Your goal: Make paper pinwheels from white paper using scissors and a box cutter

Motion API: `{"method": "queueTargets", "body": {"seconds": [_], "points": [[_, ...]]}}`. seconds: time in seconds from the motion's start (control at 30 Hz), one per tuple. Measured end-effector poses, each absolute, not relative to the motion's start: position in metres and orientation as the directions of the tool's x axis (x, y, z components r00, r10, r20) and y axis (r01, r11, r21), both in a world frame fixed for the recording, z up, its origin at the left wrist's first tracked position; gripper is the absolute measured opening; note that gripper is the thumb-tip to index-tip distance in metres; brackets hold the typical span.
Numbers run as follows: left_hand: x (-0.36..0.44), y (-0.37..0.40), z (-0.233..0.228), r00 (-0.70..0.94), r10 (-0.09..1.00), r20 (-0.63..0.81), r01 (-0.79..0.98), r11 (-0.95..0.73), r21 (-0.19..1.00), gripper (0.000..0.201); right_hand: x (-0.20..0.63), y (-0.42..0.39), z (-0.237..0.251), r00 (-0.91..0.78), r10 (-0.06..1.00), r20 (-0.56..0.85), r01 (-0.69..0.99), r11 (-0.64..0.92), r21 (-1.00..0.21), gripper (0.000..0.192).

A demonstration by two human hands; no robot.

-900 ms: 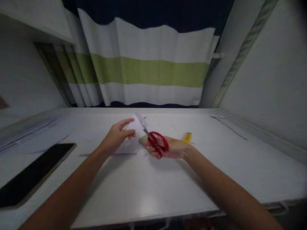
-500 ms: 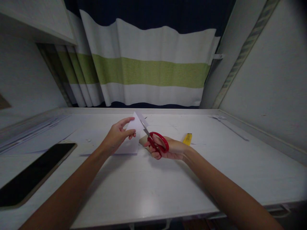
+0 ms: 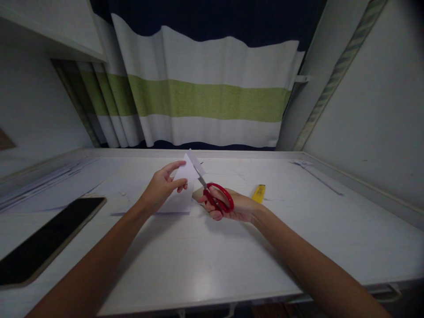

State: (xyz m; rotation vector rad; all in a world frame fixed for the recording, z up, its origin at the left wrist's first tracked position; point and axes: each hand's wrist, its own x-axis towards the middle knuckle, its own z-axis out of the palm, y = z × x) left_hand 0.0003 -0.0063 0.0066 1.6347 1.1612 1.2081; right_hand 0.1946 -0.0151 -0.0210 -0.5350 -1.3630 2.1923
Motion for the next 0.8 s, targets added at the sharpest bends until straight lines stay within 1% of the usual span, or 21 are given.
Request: {"method": "queueTargets", "body": {"seconds": [0.13, 0.5, 0.8], "points": [[0.0006, -0.007, 0.0076, 0.125, 0.957, 0.261, 0.254, -0.285, 0.924, 0.054, 0.1939, -0.0156, -0.0217, -0.78, 0.624, -0.051, -0.206, -0.333, -0.92, 0.034], [0.0001, -0.006, 0.0068, 0.122, 0.96, 0.254, 0.283, -0.279, 0.918, 0.055, 0.1915, -0.0176, -0.0214, -0.747, 0.665, -0.007, -0.219, -0.257, -0.941, 0.031], [0.001, -0.0074, 0.0082, 0.127, 0.959, 0.253, 0.285, -0.28, 0.917, 0.054, 0.1899, -0.0215, -0.0186, -0.718, 0.696, -0.019, -0.176, -0.208, -0.962, 0.032]]}}
